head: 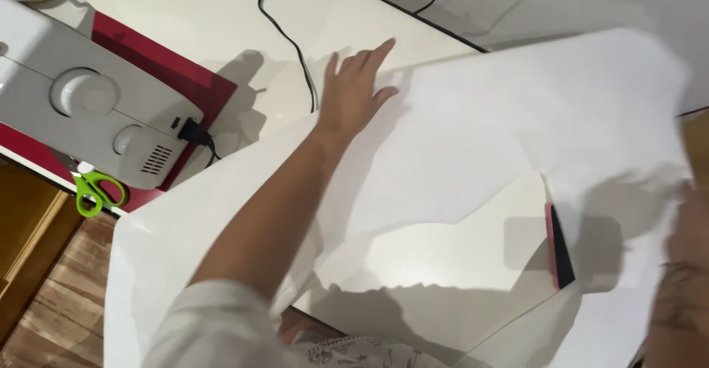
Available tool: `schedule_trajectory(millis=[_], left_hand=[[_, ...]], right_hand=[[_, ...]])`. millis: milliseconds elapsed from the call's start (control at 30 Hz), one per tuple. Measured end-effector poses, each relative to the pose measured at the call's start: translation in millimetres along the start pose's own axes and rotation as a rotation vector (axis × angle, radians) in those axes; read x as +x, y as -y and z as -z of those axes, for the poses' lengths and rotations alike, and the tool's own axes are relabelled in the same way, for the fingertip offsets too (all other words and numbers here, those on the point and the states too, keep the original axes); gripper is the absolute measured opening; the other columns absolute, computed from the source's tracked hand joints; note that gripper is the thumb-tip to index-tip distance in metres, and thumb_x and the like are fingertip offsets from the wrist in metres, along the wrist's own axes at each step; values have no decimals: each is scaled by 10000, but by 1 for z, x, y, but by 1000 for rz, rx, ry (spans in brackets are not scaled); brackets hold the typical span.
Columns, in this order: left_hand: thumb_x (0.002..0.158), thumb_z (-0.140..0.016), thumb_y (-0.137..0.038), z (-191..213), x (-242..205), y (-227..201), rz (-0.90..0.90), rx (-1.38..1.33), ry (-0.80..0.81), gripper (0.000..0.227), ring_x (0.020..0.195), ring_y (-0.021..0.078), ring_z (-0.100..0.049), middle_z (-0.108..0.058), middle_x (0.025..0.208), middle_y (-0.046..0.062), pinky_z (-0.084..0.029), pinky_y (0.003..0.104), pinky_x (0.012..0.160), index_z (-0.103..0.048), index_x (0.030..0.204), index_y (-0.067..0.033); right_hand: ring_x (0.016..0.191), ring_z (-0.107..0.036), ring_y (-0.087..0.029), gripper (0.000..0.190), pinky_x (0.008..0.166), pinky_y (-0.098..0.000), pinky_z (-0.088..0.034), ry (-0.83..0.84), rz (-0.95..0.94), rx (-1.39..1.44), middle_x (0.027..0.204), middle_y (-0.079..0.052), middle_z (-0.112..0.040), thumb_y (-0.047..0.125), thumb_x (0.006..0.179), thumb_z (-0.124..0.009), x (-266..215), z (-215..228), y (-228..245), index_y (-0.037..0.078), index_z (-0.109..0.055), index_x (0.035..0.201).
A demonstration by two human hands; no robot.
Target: The person folds a large white fabric on a table, smoothing it out and aligning the edges. They fold the fabric in half multiple times, adjusting the layers to create a neat stack.
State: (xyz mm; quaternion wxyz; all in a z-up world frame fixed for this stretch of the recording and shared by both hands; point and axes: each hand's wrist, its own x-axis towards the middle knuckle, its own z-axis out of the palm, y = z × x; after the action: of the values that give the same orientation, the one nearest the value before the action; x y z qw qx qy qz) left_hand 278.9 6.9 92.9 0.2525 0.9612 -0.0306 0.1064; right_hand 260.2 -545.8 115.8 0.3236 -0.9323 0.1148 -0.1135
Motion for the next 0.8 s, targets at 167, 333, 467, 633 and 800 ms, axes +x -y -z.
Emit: schedule_trajectory(millis=[167,333,467,633,800], left_hand=[[1009,-679,-194,64,-160,37,-92,-228,-249,335,1219,234,-608,-659,1275,44,-252,551,1224,-638,1341,-170],[1004,-543,-193,18,-429,101,723,-303,-381,358,712,247,-521,-551,664,94,-401,429,740,-595,687,-35],[1040,-115,-570,-61,-516,86,1545,-742,408,945,970,265,-793,-861,998,148,-580,302,835,-891,961,-37],[900,-195,-780,-108,-461,64,1385,-1723,-196,794,937,320,-468,-436,955,132,-389,473,1001,-489,925,-43],[968,-662,-516,-47,-423,40,1548,-1813,-872,448,673,280,-681,-715,767,85,-537,398,675,-724,1036,-78]], right_hand=[[1263,-569,-259,227,1150,-381,-443,373,81,620,1292,-140,-608,12,1035,-527,-119,-101,-51,14,-609,1246],[1097,-743,-315,392,1019,-413,-573,820,-579,440,1223,-171,-790,341,1039,-439,-206,-129,138,44,-694,1057],[1214,-582,-282,461,1109,-478,-511,548,-817,877,1257,-235,-611,268,1047,-498,-195,-159,187,-159,-527,1218],[790,-611,-240,350,744,-356,-495,465,-657,509,854,-108,-620,333,1037,-640,-151,-164,161,-10,-615,975],[865,-697,-133,254,687,-235,-566,332,-525,606,987,-50,-714,269,1028,-681,-108,-162,136,18,-650,1043]])
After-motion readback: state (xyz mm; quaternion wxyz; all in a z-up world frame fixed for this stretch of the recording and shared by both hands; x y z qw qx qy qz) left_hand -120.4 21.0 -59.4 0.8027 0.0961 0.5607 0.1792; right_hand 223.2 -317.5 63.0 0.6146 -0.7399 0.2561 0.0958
